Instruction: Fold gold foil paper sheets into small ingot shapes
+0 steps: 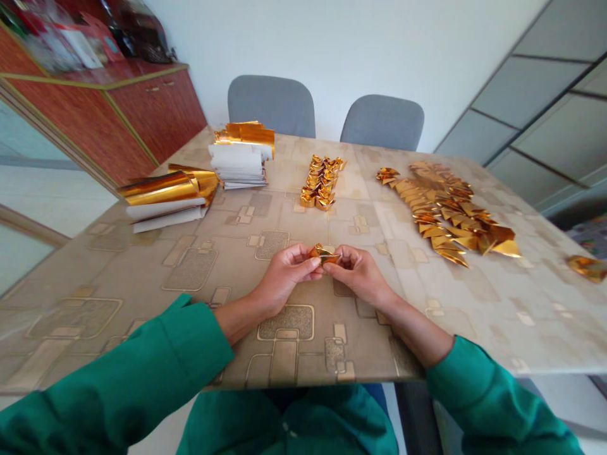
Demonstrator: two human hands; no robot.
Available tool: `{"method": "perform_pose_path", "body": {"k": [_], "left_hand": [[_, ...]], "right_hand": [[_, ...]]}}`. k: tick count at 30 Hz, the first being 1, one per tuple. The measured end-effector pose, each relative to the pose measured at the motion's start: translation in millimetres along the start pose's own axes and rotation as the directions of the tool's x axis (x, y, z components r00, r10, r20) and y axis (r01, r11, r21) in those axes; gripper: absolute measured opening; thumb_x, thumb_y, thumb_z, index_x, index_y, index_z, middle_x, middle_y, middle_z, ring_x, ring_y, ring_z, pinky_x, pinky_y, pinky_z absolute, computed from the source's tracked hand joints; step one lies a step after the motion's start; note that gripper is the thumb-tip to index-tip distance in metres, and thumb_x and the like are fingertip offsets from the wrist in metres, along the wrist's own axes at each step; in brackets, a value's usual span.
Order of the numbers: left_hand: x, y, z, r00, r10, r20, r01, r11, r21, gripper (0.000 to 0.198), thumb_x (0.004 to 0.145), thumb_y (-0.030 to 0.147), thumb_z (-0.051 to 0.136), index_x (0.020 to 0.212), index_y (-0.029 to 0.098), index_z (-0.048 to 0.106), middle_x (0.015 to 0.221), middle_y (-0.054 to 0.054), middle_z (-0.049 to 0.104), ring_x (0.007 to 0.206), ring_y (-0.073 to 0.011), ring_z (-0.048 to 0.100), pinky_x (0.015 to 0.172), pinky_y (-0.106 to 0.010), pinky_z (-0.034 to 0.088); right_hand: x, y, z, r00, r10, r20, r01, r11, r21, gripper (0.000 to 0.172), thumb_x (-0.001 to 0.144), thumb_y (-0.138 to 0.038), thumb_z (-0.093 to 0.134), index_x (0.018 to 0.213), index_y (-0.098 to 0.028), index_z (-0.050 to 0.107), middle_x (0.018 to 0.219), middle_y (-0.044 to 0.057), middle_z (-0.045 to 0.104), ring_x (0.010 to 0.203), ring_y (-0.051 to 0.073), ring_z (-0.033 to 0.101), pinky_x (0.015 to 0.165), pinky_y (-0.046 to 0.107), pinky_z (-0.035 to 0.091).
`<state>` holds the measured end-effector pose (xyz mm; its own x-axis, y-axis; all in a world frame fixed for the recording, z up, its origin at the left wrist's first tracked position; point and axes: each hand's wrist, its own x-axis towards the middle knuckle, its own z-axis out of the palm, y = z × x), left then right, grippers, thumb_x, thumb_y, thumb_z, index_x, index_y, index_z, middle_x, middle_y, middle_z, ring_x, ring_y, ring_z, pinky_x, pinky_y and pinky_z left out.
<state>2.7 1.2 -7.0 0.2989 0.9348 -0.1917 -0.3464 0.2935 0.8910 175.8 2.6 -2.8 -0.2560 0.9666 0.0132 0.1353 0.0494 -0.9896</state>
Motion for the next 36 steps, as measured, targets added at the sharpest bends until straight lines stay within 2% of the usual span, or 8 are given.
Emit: {"method": "perform_pose_path", "body": {"k": [3,8,13,20,24,28,32,36], "left_hand": [[-0.5,0.6,1.0,1.0,0.012,0.009,-0.012,1.0,0.006,0.029,0.069,0.033,0.082,0.081,0.013,0.064,0.077,0.0,0.066,0.068,-0.0093,0.062,0.07,-0.024,0.053],[-0.2,4.7,-0.1,0.997,0.072,0.019,-0.074,0.99,0.116,0.024,0.073,0.031,0.078,0.079,0.013,0.063,0.068,0.001,0.065,0.062,-0.009,0.059,0.062,-0.021,0.047],[0.8,5.9,-0.8,0.999,0.048,0.002,-0.047,0.986,0.16,0.022,0.069,0.028,0.078,0.075,0.013,0.063,0.066,0.001,0.064,0.061,-0.0101,0.059,0.062,-0.023,0.046],[-1.5,8.9,0.6,0.999,0.023,-0.026,-0.019,0.99,0.139,0.02,0.071,0.028,0.076,0.076,0.014,0.063,0.065,0.001,0.064,0.059,-0.0102,0.058,0.06,-0.022,0.044],[-1.8,9.8,1.2,1.0,0.018,-0.026,-0.014,0.99,0.139,0.024,0.069,0.028,0.079,0.077,0.014,0.062,0.067,0.001,0.064,0.061,-0.0108,0.059,0.06,-0.023,0.046],[-0.9,7.9,1.1,0.999,-0.002,-0.033,0.005,0.997,0.079,0.03,0.069,0.029,0.081,0.087,0.015,0.062,0.072,0.0,0.066,0.064,-0.0116,0.061,0.062,-0.024,0.048],[-1.5,5.5,1.9,0.999,-0.007,-0.041,0.008,1.0,0.021,0.026,0.07,0.029,0.079,0.084,0.015,0.063,0.073,0.0,0.066,0.066,-0.0111,0.061,0.067,-0.025,0.048],[-4.0,6.6,3.7,0.998,0.004,-0.057,0.002,0.995,0.099,0.022,0.067,0.024,0.079,0.079,0.014,0.063,0.069,0.001,0.063,0.064,-0.0101,0.058,0.064,-0.023,0.046]], "right_hand": [[-1.1,-3.5,1.5,1.0,-0.005,-0.018,0.005,1.0,0.015,0.035,0.072,-0.046,0.073,0.065,-0.021,0.048,0.058,-0.006,0.046,0.051,0.009,0.035,0.049,0.023,0.026],[-3.1,-9.5,-2.8,0.995,-0.016,0.103,0.007,0.997,0.08,0.038,0.076,-0.054,0.07,0.072,-0.02,0.052,0.063,-0.004,0.052,0.056,0.01,0.04,0.053,0.024,0.03],[-5.7,-4.3,-4.8,0.999,-0.036,0.026,0.036,0.999,-0.013,0.04,0.08,-0.055,0.067,0.067,-0.019,0.053,0.059,-0.004,0.047,0.055,0.01,0.036,0.052,0.025,0.027],[-4.9,-8.8,-4.8,0.997,0.023,0.071,-0.023,1.0,-0.004,0.039,0.08,-0.057,0.066,0.076,-0.019,0.06,0.067,-0.001,0.056,0.06,0.012,0.043,0.056,0.025,0.033],[-4.9,-6.1,-3.5,1.0,0.002,0.004,-0.002,0.998,-0.058,0.039,0.08,-0.056,0.066,0.07,-0.02,0.054,0.062,-0.002,0.05,0.058,0.012,0.04,0.053,0.026,0.031],[-3.2,-3.5,-4.6,0.999,0.043,0.028,-0.043,0.999,0.001,0.041,0.079,-0.056,0.067,0.068,-0.021,0.051,0.059,-0.004,0.046,0.054,0.011,0.035,0.051,0.025,0.027],[-2.7,-5.8,-3.0,0.998,0.06,0.027,-0.061,0.997,0.039,0.037,0.082,-0.054,0.064,0.074,-0.021,0.049,0.061,-0.004,0.05,0.055,0.011,0.039,0.052,0.025,0.029],[-5.6,-7.4,2.9,1.0,0.006,0.021,-0.006,1.0,-0.031,0.035,0.085,-0.05,0.063,0.074,-0.021,0.049,0.065,-0.003,0.051,0.058,0.011,0.042,0.054,0.025,0.031]]}}
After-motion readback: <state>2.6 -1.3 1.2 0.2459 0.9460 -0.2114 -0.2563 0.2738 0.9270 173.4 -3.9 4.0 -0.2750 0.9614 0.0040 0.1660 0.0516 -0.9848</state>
